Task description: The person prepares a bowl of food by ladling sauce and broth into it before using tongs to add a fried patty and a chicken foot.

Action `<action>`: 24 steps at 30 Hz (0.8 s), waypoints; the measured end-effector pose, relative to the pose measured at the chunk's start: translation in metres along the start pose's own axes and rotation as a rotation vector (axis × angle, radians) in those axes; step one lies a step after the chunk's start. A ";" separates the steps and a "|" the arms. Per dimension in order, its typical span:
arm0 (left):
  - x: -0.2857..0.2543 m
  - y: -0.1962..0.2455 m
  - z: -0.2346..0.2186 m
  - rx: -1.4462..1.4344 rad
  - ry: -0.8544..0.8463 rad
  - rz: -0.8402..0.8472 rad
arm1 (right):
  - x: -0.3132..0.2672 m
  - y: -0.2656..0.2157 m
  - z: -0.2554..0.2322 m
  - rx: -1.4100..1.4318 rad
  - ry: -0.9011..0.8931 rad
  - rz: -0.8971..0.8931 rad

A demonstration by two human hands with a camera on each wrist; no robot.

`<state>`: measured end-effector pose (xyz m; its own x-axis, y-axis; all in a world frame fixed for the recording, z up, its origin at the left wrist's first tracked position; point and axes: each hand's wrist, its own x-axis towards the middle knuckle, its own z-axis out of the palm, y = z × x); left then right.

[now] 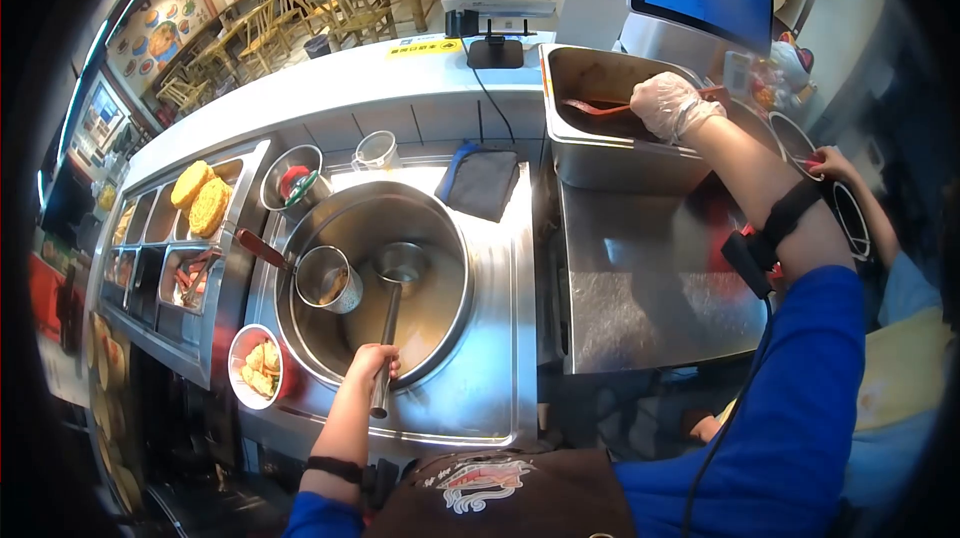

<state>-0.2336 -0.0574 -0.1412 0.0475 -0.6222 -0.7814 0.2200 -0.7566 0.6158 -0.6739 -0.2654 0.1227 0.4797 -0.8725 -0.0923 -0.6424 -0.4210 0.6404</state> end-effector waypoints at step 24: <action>0.004 -0.002 -0.005 -0.016 -0.036 0.001 | -0.041 0.065 0.055 1.357 -0.517 0.333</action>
<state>-0.2291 -0.0577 -0.1458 0.0123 -0.6302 -0.7764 0.2351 -0.7528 0.6148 -0.7683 -0.2704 0.1265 0.1296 -0.8395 -0.5276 -0.8691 0.1600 -0.4680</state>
